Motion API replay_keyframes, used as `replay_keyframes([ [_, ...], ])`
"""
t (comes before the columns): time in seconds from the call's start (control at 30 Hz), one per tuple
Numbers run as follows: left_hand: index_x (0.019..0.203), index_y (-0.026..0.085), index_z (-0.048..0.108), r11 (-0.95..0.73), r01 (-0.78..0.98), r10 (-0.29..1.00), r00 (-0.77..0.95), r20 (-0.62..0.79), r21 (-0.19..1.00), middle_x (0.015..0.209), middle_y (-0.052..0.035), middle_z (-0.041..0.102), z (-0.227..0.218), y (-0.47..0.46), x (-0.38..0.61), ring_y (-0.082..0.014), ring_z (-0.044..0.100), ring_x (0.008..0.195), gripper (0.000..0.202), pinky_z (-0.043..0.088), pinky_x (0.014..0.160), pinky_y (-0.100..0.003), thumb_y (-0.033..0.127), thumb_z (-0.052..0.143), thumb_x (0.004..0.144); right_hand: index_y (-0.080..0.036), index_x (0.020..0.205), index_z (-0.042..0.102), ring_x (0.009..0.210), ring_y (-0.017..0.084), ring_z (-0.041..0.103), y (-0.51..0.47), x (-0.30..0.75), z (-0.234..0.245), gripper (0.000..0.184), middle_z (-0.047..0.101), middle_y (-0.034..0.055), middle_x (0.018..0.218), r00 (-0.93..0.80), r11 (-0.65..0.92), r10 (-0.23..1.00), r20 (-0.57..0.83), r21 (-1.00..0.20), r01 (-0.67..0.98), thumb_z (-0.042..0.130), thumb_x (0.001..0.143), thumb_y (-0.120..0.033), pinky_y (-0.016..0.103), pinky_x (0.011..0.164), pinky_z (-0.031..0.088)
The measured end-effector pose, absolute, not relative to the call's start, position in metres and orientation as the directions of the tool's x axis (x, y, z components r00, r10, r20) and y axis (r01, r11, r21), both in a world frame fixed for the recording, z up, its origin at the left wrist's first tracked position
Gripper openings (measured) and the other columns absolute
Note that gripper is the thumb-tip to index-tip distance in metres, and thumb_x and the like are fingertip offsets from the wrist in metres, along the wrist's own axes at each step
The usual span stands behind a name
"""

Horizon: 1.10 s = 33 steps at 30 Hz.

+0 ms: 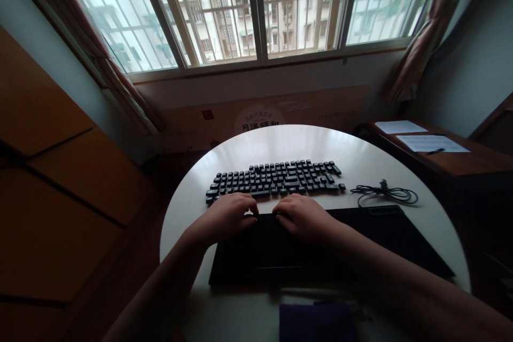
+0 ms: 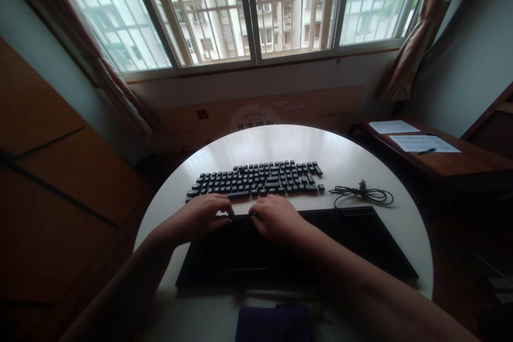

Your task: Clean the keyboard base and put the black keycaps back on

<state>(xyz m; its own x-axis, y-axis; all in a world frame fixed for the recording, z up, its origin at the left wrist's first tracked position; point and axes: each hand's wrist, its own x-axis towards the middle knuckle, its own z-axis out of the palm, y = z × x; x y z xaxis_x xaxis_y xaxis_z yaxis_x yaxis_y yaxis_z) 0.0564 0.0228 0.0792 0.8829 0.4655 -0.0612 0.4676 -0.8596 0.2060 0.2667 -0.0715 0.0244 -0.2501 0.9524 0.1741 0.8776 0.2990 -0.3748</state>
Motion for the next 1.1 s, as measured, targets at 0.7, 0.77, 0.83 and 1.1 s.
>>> replay_keyframes([
  [0.7,0.097,0.025,0.076,-0.821,0.482,0.49,0.87,-0.057,0.305,0.095,-0.0009,0.076,0.074,0.036,0.053,-0.0183,0.067,0.088,0.017,0.046,0.079,-0.025,0.032,0.065,0.086,-0.023,0.109,0.073,0.1,0.024,0.063,-0.07,0.266,0.021,0.026,0.073,0.0067,0.106,-0.26,0.32,0.945,0.2,-0.385,0.866,0.055,0.091,-0.026,0.034,0.089,0.044],
  [0.77,0.1,0.024,0.075,-0.814,0.481,0.494,0.868,-0.047,0.325,0.095,-0.0011,0.075,0.07,0.039,0.053,-0.0181,0.067,0.087,0.018,0.047,0.078,-0.026,0.029,0.065,0.086,-0.022,0.109,0.073,0.1,0.024,0.063,-0.071,0.266,0.023,0.026,0.073,0.0069,0.106,-0.262,0.324,0.943,0.205,-0.386,0.864,0.055,0.091,-0.025,0.034,0.089,0.044],
  [0.83,0.104,0.025,0.074,-0.825,0.463,0.485,0.875,-0.015,0.324,0.102,-0.0019,0.074,0.066,0.043,0.053,-0.0193,0.066,0.093,0.022,0.048,0.084,-0.028,0.026,0.067,0.084,-0.022,0.109,0.074,0.099,0.024,0.063,-0.071,0.266,0.024,0.026,0.073,0.0071,0.106,-0.261,0.322,0.944,0.204,-0.382,0.866,0.056,0.09,-0.025,0.035,0.088,0.044],
  [1.1,0.108,0.025,0.073,-0.87,0.386,0.415,0.909,0.032,0.305,0.101,-0.0029,0.072,0.063,0.047,0.049,-0.018,0.065,0.089,0.025,0.049,0.081,-0.027,0.028,0.07,0.083,-0.023,0.11,0.073,0.102,0.024,0.063,-0.071,0.267,0.026,0.026,0.073,0.0066,0.106,-0.282,0.336,0.94,0.192,-0.386,0.859,0.055,0.091,-0.027,0.033,0.089,0.044],
])
